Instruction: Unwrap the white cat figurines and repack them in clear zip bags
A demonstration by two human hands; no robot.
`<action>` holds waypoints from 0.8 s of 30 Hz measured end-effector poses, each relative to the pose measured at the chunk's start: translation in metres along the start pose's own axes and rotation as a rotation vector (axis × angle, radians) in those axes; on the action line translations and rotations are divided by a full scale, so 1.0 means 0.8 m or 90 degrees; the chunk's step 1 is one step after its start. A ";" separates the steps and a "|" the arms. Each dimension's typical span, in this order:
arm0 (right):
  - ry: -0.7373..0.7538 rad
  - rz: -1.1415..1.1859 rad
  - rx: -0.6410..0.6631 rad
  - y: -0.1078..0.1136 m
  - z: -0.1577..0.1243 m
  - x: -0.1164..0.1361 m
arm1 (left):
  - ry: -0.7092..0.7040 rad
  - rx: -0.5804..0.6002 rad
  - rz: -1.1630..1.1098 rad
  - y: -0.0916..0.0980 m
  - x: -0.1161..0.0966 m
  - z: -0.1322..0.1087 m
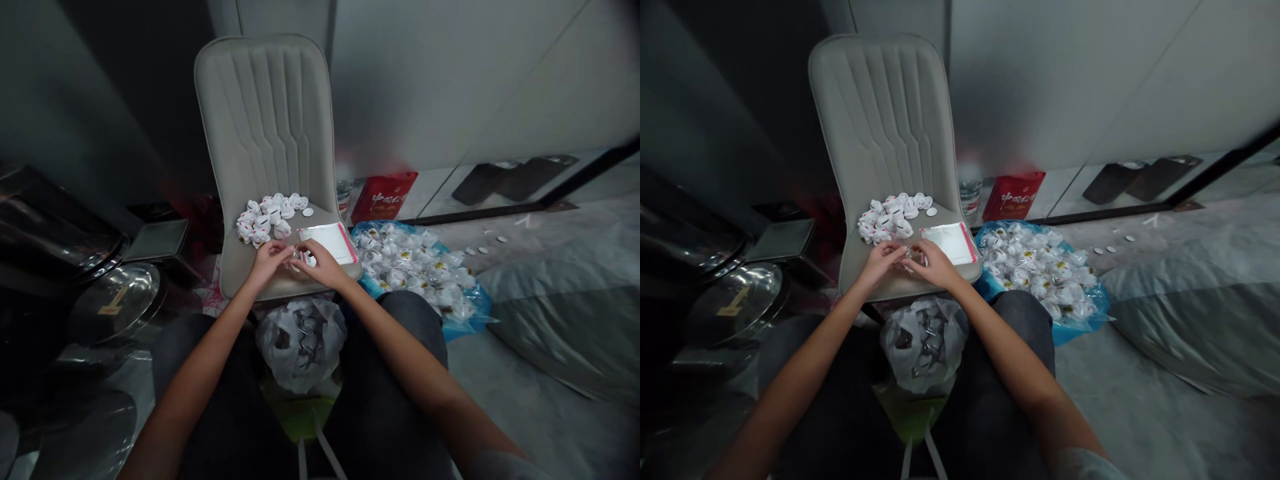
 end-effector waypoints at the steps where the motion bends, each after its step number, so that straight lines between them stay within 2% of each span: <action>1: -0.014 0.027 0.004 0.000 0.001 -0.001 | -0.035 -0.004 0.033 0.003 -0.005 -0.001; 5: -0.096 0.156 0.002 0.004 0.001 -0.012 | -0.200 -0.023 0.269 0.017 -0.027 -0.017; 7: -0.135 0.215 -0.024 0.006 0.001 -0.021 | -0.246 -0.004 0.423 0.017 -0.034 -0.030; 10: -0.172 0.282 -0.074 0.009 0.000 -0.035 | -0.249 0.060 0.611 0.006 -0.028 -0.046; 13: -0.201 0.306 -0.101 0.009 0.000 -0.049 | -0.220 0.120 0.727 -0.006 -0.009 -0.053; 18: -0.186 0.135 -0.065 0.003 0.014 -0.064 | -0.205 0.177 0.791 -0.008 0.018 -0.048; 21: -0.121 -0.009 -0.011 -0.009 0.038 -0.072 | -0.203 0.185 0.761 -0.002 0.025 -0.043; 24: -0.080 -0.094 0.004 -0.024 0.070 -0.086 | -0.190 0.178 0.727 0.001 0.029 -0.038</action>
Point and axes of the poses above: each hand's wrist, its own z-axis towards the middle knuckle, its own y-axis out of the back of the hand, x = y × z, the point moved 5 cm from there along z, towards the middle knuckle
